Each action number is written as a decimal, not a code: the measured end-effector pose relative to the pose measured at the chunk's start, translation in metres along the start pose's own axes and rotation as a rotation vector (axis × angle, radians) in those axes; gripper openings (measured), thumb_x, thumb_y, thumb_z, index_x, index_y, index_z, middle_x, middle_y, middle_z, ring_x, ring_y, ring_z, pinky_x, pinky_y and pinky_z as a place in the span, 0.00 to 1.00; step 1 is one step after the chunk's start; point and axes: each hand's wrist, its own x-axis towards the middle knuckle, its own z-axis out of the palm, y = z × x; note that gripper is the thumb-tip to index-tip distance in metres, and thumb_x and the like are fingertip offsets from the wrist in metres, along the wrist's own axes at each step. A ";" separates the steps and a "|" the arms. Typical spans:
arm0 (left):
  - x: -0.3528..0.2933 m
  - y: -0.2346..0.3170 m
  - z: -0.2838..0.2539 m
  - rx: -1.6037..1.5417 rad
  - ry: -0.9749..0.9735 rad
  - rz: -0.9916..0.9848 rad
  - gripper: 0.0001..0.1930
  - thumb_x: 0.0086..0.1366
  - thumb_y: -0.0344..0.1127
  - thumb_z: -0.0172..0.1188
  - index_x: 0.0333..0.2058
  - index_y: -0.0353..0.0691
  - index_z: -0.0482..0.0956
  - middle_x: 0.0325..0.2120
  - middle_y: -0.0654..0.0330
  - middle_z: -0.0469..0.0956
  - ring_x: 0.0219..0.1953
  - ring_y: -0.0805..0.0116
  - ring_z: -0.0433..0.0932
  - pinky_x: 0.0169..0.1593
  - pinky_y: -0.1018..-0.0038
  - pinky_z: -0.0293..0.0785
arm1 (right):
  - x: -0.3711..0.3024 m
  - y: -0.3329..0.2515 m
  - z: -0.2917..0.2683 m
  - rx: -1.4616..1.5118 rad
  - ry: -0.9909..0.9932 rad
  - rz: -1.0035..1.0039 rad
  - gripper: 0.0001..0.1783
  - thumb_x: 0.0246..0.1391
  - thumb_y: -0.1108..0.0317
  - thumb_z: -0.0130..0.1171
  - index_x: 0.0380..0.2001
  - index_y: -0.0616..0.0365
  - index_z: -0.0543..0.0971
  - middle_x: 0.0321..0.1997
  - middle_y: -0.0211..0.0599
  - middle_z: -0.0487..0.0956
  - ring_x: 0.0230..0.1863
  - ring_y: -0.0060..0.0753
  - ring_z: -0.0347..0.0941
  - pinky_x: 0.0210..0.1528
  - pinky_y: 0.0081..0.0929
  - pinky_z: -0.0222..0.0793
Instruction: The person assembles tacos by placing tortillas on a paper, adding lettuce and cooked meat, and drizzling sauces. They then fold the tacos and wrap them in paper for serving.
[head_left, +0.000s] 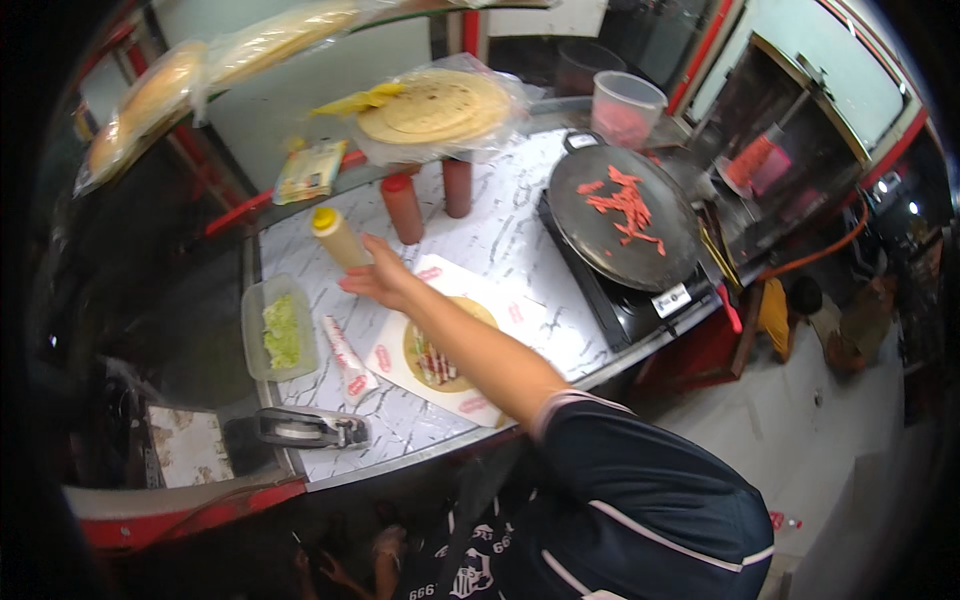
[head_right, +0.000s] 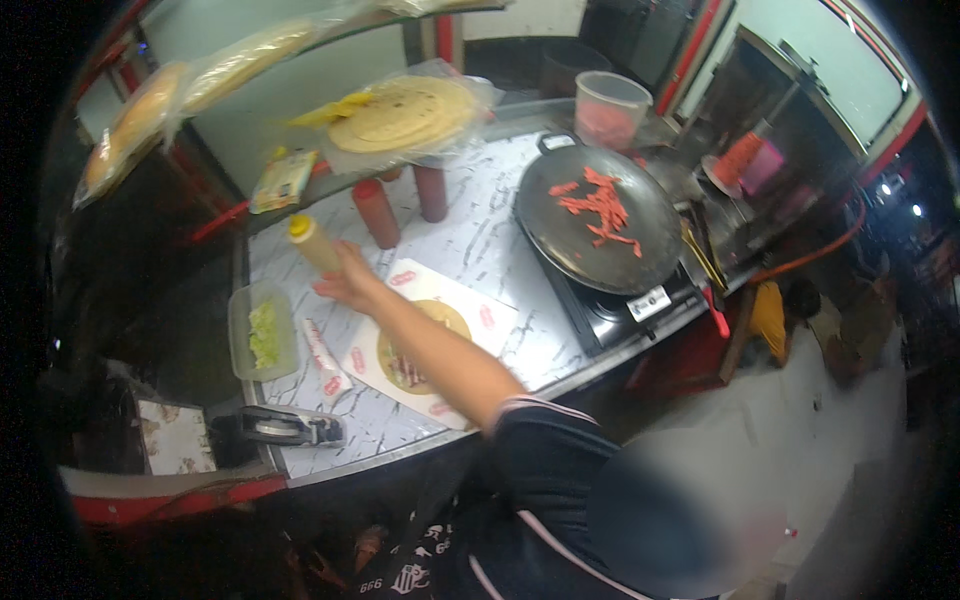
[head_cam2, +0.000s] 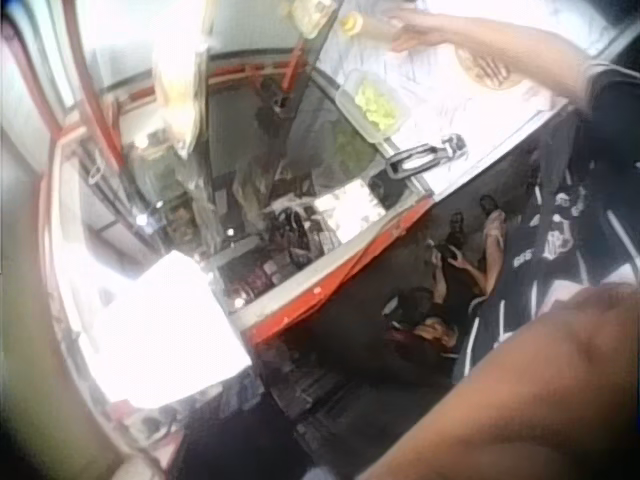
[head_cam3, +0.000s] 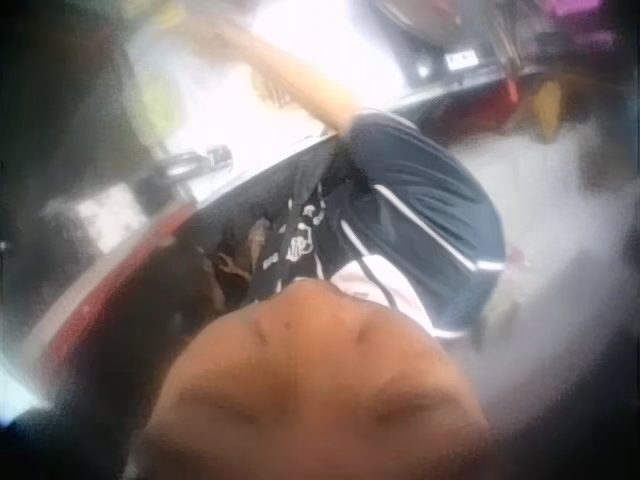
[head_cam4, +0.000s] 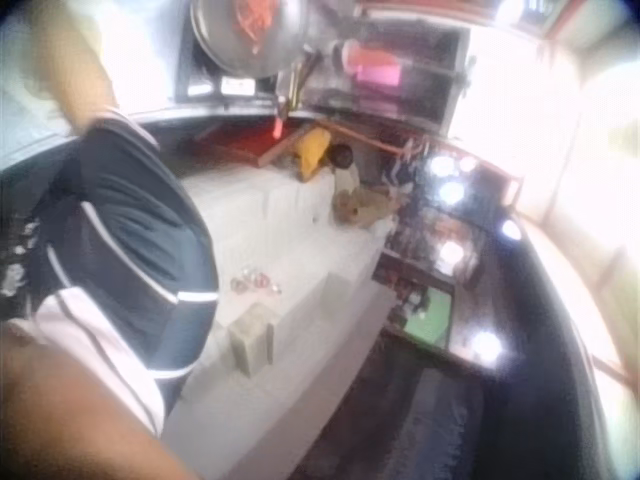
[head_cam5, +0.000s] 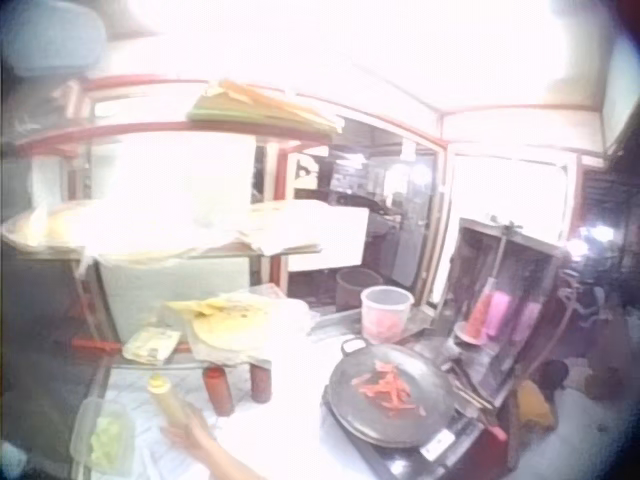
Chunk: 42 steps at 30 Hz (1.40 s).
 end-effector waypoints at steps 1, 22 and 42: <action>-0.004 0.006 0.000 -0.165 -0.025 -0.040 0.15 0.71 0.40 0.60 0.49 0.38 0.84 0.42 0.55 0.86 0.42 0.61 0.85 0.50 0.68 0.82 | -0.031 -0.009 -0.008 -0.117 -0.120 -0.003 0.39 0.70 0.45 0.55 0.74 0.49 0.53 0.63 0.60 0.68 0.52 0.60 0.80 0.52 0.46 0.82; -0.070 0.411 -0.194 -1.233 0.357 0.402 0.20 0.70 0.49 0.63 0.49 0.39 0.79 0.26 0.63 0.79 0.17 0.76 0.71 0.18 0.81 0.67 | -0.461 -0.314 -0.376 -1.755 1.397 0.019 0.32 0.62 0.44 0.61 0.52 0.65 0.79 0.50 0.57 0.82 0.53 0.60 0.79 0.58 0.53 0.72; -0.063 0.421 -0.194 -1.030 0.501 0.375 0.11 0.66 0.41 0.65 0.34 0.39 0.84 0.22 0.64 0.76 0.16 0.75 0.69 0.20 0.76 0.64 | -0.391 -0.322 -0.305 -1.923 0.701 -0.898 0.17 0.63 0.63 0.62 0.53 0.54 0.81 0.42 0.45 0.81 0.41 0.57 0.79 0.43 0.48 0.74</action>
